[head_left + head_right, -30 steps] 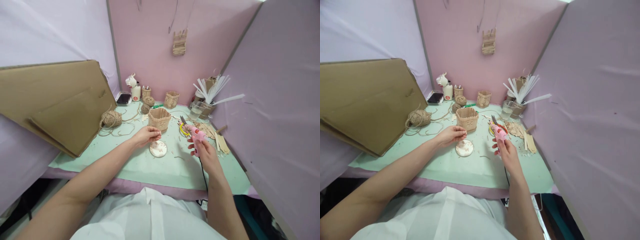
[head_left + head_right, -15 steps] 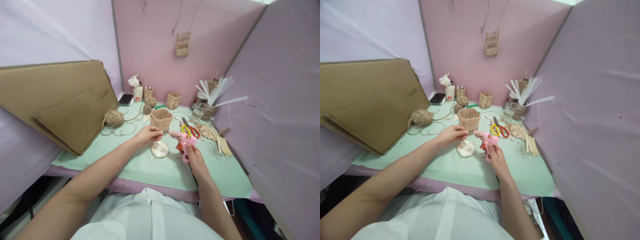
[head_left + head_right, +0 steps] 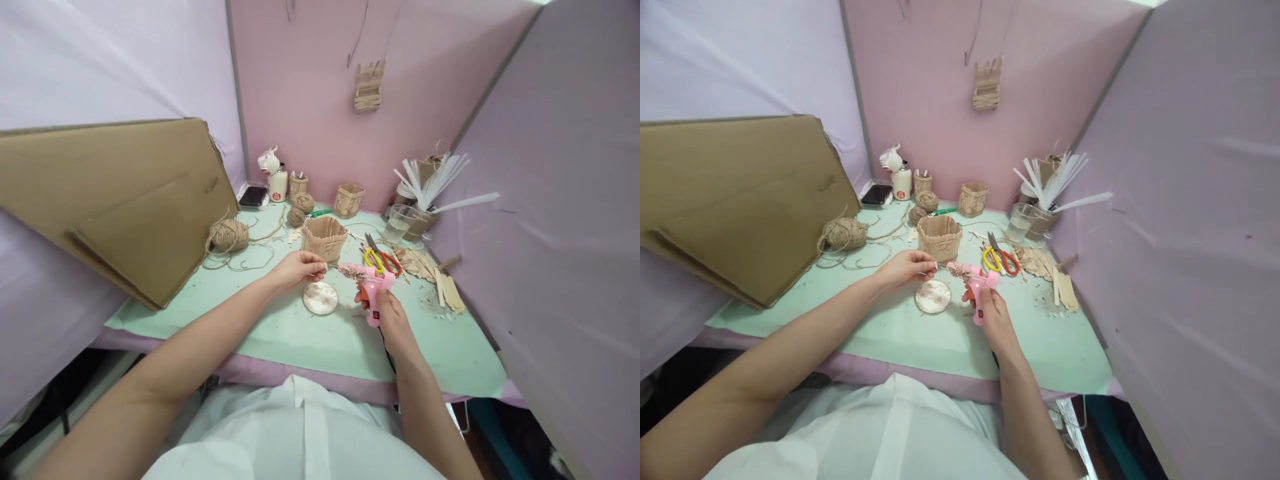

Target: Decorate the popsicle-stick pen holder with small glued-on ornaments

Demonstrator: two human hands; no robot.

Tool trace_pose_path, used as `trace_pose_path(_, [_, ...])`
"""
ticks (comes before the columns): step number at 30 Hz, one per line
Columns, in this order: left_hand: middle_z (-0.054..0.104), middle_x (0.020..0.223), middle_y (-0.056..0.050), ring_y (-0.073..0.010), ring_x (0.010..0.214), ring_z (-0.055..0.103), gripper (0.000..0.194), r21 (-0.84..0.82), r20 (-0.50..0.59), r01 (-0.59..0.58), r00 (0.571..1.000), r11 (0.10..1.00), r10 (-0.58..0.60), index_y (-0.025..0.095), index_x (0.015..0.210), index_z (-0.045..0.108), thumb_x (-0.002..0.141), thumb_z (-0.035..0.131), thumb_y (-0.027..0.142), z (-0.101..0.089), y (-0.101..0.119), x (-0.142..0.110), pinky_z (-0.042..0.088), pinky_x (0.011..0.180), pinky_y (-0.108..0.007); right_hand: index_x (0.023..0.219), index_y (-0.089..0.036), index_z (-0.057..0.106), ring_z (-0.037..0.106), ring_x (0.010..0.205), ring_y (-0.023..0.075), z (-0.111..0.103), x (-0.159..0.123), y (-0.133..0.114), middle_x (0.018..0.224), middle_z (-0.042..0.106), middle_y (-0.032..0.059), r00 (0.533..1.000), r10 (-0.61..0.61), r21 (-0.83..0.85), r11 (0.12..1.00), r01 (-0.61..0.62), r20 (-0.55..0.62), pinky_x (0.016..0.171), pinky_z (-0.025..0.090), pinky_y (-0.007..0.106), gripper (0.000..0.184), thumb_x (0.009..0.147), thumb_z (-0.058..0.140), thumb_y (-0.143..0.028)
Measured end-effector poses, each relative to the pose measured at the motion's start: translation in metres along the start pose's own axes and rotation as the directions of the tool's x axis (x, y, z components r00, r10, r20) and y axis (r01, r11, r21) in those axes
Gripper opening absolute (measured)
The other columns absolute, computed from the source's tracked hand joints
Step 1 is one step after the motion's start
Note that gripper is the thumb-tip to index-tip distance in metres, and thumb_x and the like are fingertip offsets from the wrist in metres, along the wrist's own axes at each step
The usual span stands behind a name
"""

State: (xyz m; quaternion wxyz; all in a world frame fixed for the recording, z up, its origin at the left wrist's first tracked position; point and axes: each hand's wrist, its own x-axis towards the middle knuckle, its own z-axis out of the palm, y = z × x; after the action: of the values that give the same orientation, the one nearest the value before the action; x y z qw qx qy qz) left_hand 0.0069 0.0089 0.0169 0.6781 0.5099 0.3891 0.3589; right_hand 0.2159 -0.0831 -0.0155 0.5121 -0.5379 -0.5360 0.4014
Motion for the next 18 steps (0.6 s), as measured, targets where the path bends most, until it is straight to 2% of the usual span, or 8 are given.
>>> trace_pose_path(10, [0.061,0.067,-0.003,-0.0075,0.057,0.054,0.027,0.002,0.006,-0.007,1.000,1.000,0.007,0.009,0.069,0.063,0.062,0.080,0.029,0.0005,0.0006,-0.0010,0.044,0.060,-0.024,0.077,-0.017,0.068,0.049,0.059,0.0136,-0.0004,-0.0007,0.0009,0.073,0.061,0.0053,1.000,0.019,-0.005,1.000,-0.019,-0.006,0.049,0.035,0.024,0.059,0.084,0.038,-0.068])
trace_pose_path(18, [0.061,0.066,-0.002,-0.0076,0.058,0.054,0.032,0.004,0.012,-0.008,1.000,1.000,0.008,0.010,0.069,0.063,0.058,0.082,0.033,0.0003,0.0000,-0.0006,0.044,0.059,-0.022,0.081,-0.017,0.068,0.050,0.060,0.0135,-0.0006,-0.0006,0.0038,0.078,0.064,0.0059,1.000,0.022,-0.002,1.000,-0.022,-0.009,0.048,0.035,0.024,0.059,0.085,0.037,-0.067])
